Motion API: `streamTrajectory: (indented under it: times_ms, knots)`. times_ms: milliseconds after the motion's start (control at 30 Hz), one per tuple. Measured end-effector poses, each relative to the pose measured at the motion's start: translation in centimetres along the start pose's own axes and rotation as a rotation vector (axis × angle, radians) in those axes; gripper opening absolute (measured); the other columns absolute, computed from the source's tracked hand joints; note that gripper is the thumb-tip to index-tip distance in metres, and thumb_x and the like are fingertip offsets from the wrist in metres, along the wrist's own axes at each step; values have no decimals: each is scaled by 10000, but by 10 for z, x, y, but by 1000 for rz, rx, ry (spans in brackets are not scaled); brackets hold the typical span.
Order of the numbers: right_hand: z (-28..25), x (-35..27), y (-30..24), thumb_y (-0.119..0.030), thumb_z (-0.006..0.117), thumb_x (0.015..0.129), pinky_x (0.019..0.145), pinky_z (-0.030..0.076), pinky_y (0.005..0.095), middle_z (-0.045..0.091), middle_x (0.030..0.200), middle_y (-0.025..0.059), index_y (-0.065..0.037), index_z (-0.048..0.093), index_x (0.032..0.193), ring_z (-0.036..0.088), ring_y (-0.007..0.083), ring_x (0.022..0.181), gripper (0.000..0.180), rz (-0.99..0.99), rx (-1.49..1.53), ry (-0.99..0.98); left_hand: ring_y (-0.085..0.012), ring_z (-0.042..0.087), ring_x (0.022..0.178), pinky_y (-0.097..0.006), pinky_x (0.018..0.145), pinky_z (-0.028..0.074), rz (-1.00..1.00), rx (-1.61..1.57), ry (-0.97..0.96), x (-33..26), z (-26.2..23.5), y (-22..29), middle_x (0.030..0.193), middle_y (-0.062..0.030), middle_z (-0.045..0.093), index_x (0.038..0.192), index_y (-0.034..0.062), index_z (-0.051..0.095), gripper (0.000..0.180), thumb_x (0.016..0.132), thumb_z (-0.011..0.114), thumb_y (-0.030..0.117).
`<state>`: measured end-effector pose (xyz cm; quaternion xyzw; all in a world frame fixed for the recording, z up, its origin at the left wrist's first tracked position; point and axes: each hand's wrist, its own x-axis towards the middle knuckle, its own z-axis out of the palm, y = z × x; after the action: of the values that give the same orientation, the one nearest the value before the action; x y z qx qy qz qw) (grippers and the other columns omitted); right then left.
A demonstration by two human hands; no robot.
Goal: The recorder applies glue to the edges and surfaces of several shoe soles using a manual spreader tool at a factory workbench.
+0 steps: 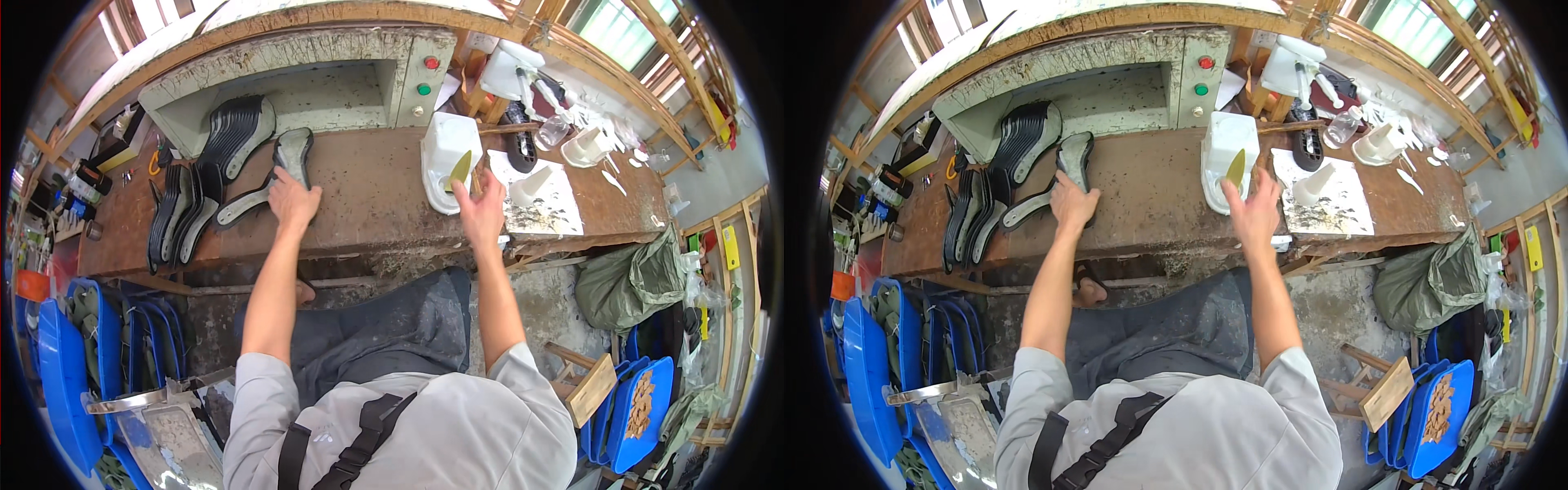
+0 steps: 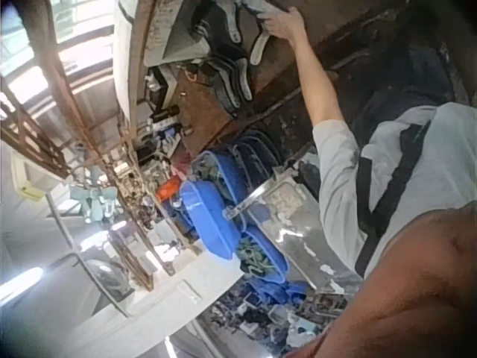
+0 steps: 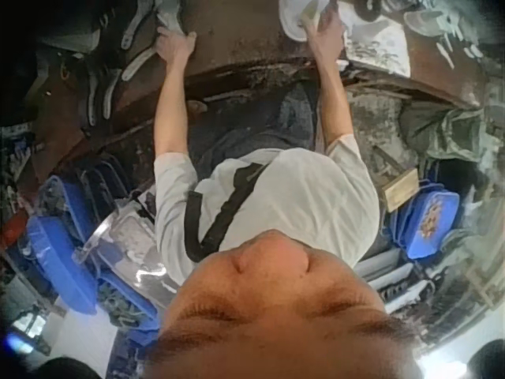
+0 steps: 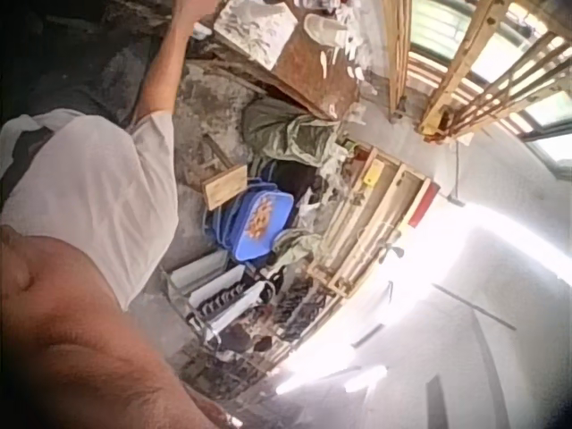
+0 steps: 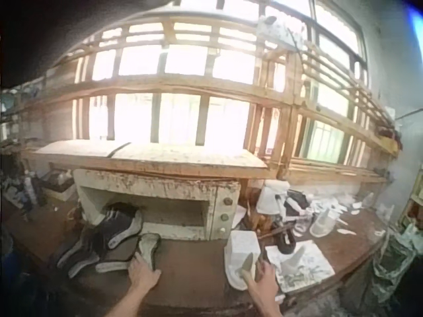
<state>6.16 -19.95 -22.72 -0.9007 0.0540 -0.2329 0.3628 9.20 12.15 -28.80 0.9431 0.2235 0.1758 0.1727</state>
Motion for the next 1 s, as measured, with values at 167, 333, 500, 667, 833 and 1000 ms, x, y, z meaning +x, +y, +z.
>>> streamTrajectory:
  times_ms: [167, 333, 500, 667, 833, 1000]
  knots:
    - [2, 61, 1, -610, 660, 702, 964, 400, 410, 421, 1297, 246, -17, 374, 1349, 466, 368, 1183, 923, 51, 2, -44, -383, 472, 1127, -423, 972, 360, 62, 10, -173, 23, -26, -45, 1209, -287, 485, 1351, -108, 215, 893, 693, 677, 281]
    - [20, 111, -47, -672, 675, 617, 964, 416, 423, 373, 1369, 270, 11, 359, 1351, 474, 361, 1202, 1052, 60, -493, -346, -378, 467, 1133, -420, 980, 357, 87, 10, -97, 23, -24, -49, 1214, -260, 491, 1360, -95, 219, 874, 703, 673, 262]
    - [43, 137, -50, -615, 681, 587, 953, 435, 405, 500, 1275, 239, 24, 395, 1324, 518, 351, 1165, 1017, 120, -658, -556, -373, 459, 1140, -421, 986, 351, 86, -35, -69, 22, -25, -55, 1212, -260, 485, 1353, -83, 238, 857, 708, 681, 267]
    - [33, 109, -62, -561, 672, 600, 941, 446, 393, 512, 1261, 244, 26, 412, 1307, 527, 354, 1151, 955, 122, -686, -538, -382, 426, 1164, -438, 1009, 327, 404, -65, 344, 11, -28, -26, 1253, -269, 441, 1312, -85, 305, 795, 728, 710, 274]
    - [22, 69, -68, -598, 652, 674, 897, 469, 388, 551, 1185, 239, 57, 390, 1297, 577, 330, 1077, 941, 43, -630, -482, -382, 280, 1322, -436, 1085, 263, 709, -558, -313, -6, -38, 78, 1420, -248, 282, 1343, -10, 367, 790, 736, 700, 370]
    - [-21, 45, -8, -377, 729, 753, 780, 488, 294, 617, 1028, 159, 56, 487, 1204, 611, 190, 915, 670, 95, 194, -497, -407, 214, 1348, -453, 1107, 210, 1196, -250, -476, 24, -13, 167, 1428, -281, 246, 1398, 29, 312, 939, 658, 730, 429]
